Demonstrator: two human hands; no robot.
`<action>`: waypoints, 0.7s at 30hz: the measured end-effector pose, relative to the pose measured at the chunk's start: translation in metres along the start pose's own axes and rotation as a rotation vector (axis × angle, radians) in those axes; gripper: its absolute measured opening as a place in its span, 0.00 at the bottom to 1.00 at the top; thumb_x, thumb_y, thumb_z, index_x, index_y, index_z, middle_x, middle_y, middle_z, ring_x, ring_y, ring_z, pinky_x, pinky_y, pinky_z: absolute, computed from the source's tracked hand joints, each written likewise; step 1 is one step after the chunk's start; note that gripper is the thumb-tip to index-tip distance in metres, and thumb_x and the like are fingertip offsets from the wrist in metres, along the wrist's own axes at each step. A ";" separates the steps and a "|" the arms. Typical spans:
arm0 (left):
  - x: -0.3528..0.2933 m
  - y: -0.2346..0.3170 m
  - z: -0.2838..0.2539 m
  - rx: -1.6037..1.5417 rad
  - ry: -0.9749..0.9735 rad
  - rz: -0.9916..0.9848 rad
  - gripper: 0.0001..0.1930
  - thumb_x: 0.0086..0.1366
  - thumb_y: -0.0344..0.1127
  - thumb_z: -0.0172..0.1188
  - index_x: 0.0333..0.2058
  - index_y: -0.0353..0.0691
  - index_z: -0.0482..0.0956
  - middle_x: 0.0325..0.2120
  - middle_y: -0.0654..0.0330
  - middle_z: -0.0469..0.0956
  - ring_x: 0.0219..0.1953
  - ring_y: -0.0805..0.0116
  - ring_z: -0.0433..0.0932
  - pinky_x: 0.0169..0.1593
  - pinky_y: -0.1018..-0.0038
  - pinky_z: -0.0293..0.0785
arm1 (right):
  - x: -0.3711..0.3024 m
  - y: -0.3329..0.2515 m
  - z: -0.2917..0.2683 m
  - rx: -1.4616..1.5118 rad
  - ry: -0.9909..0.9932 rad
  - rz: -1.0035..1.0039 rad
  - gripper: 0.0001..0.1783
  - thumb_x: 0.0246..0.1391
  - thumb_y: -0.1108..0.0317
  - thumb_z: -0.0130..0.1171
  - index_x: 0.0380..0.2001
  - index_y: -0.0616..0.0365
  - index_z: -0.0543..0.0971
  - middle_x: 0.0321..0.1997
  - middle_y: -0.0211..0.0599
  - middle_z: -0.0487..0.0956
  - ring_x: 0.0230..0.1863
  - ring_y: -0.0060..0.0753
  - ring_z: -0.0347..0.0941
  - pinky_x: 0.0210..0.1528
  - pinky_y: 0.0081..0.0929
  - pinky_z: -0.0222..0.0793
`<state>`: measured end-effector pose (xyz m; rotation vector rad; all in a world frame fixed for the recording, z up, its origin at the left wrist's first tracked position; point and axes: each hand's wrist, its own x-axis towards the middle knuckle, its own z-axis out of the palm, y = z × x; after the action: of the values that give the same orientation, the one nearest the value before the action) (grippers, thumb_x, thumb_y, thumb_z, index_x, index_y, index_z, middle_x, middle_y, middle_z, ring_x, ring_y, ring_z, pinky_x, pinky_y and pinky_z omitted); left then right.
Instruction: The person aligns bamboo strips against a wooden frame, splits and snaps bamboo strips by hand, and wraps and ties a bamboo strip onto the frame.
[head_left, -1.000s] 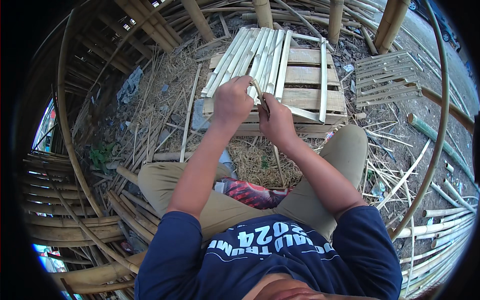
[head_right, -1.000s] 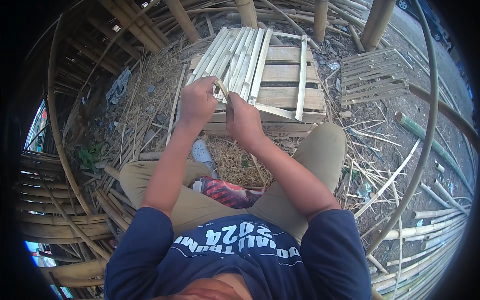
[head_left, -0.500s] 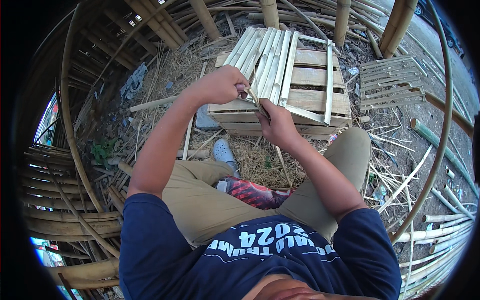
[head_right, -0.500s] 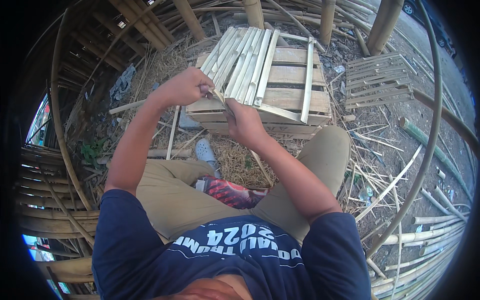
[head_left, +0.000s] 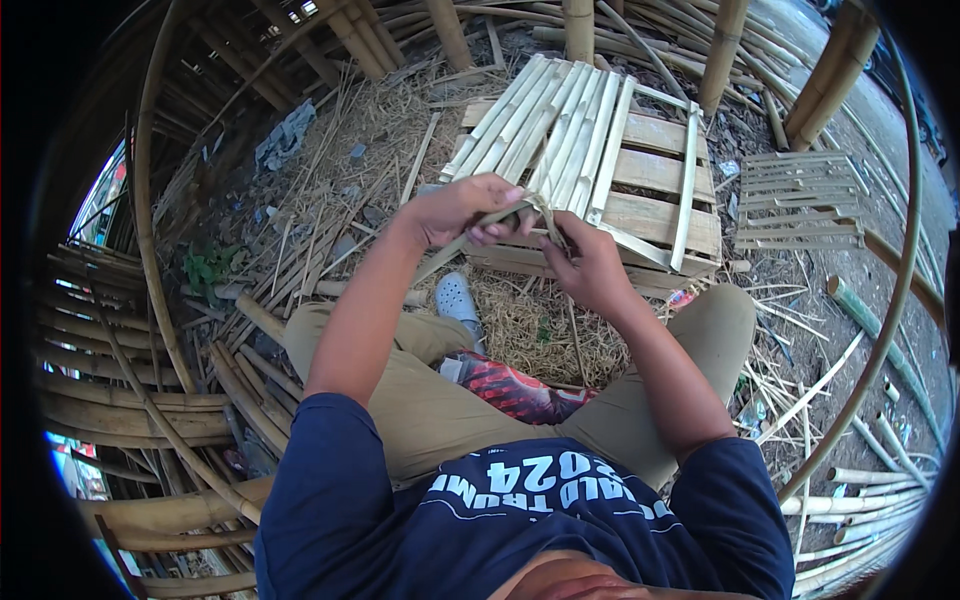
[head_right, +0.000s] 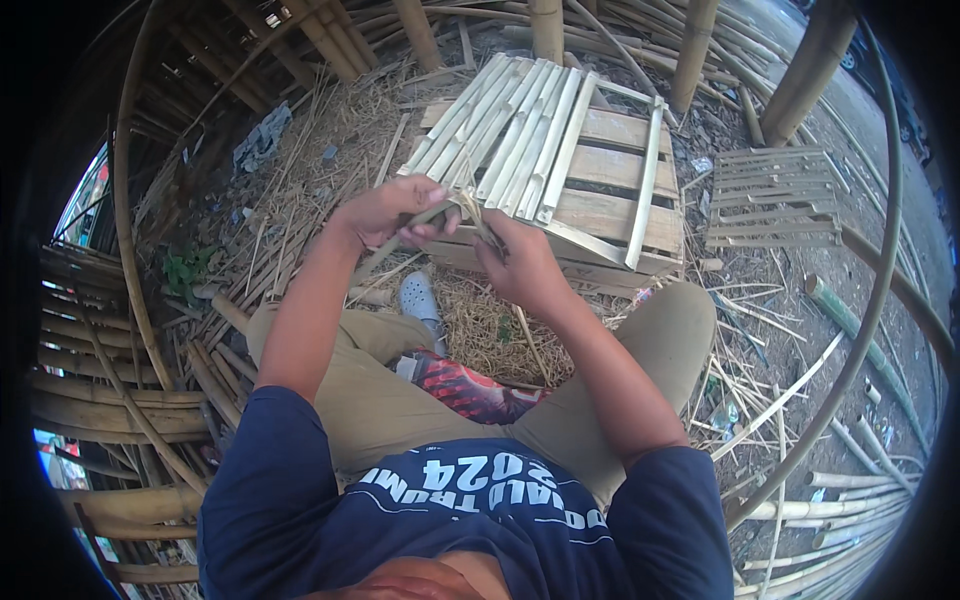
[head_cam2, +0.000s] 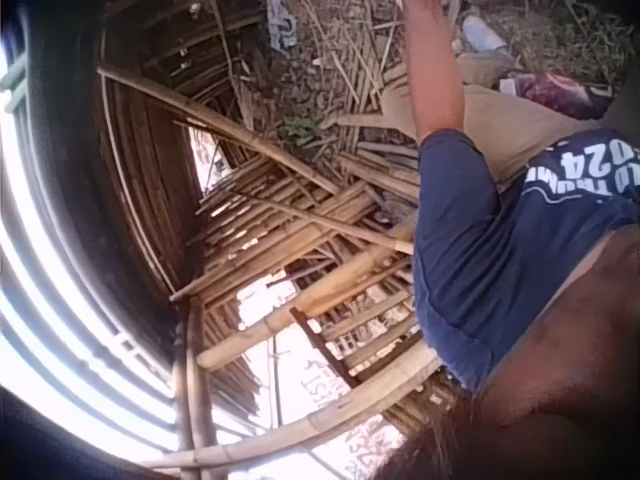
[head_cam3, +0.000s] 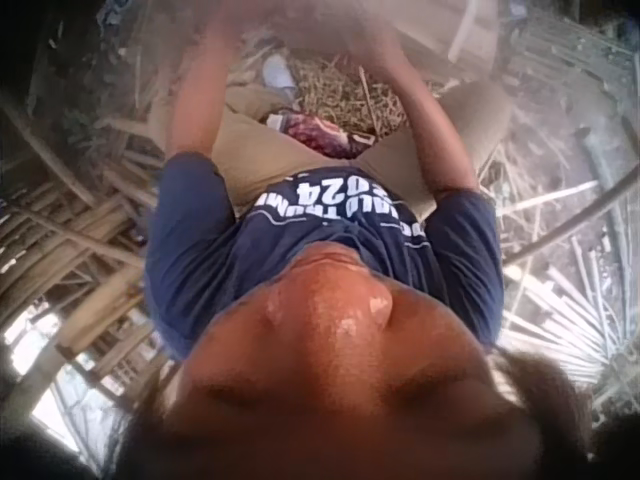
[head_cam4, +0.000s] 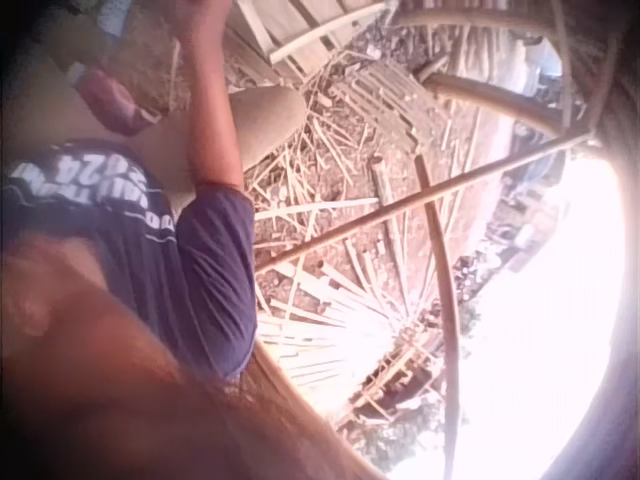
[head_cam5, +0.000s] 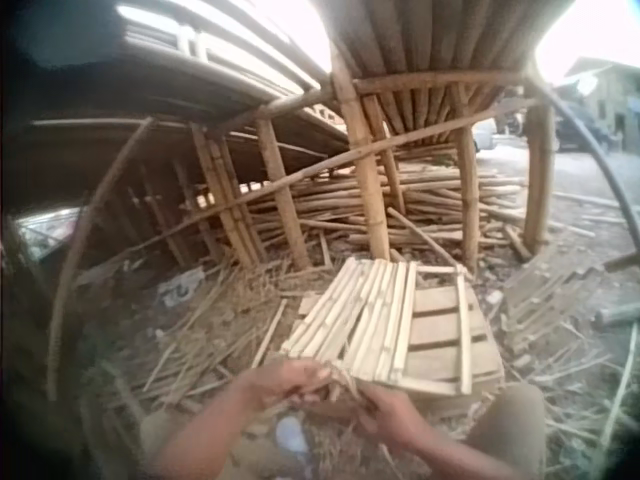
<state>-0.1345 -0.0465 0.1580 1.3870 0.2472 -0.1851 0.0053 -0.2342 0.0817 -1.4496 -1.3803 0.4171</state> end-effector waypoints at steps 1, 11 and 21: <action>-0.011 0.004 0.007 0.034 0.012 -0.038 0.22 0.75 0.49 0.52 0.33 0.33 0.77 0.17 0.71 0.65 0.17 0.85 0.57 0.20 0.84 0.52 | 0.001 -0.006 0.004 0.034 0.027 -0.040 0.18 0.57 0.74 0.63 0.51 0.62 0.76 0.30 0.47 0.79 0.30 0.43 0.75 0.34 0.36 0.71; -0.087 0.062 0.020 0.617 0.515 0.282 0.28 0.76 0.58 0.47 0.27 0.39 0.76 0.16 0.73 0.64 0.19 0.82 0.60 0.23 0.80 0.55 | 0.005 -0.105 -0.048 -0.101 0.107 -0.309 0.35 0.57 0.48 0.65 0.57 0.65 0.72 0.56 0.52 0.78 0.62 0.49 0.73 0.65 0.43 0.65; -0.133 0.092 0.009 0.192 0.560 0.732 0.24 0.74 0.60 0.47 0.27 0.47 0.69 0.14 0.75 0.55 0.14 0.82 0.50 0.18 0.80 0.43 | -0.002 -0.002 -0.020 -0.221 -0.325 0.078 0.38 0.62 0.44 0.57 0.65 0.61 0.66 0.60 0.51 0.75 0.66 0.47 0.67 0.68 0.43 0.61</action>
<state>-0.2366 -0.0413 0.2840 1.6132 0.1686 0.8130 0.0203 -0.2447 0.0904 -1.6733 -1.6732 0.5852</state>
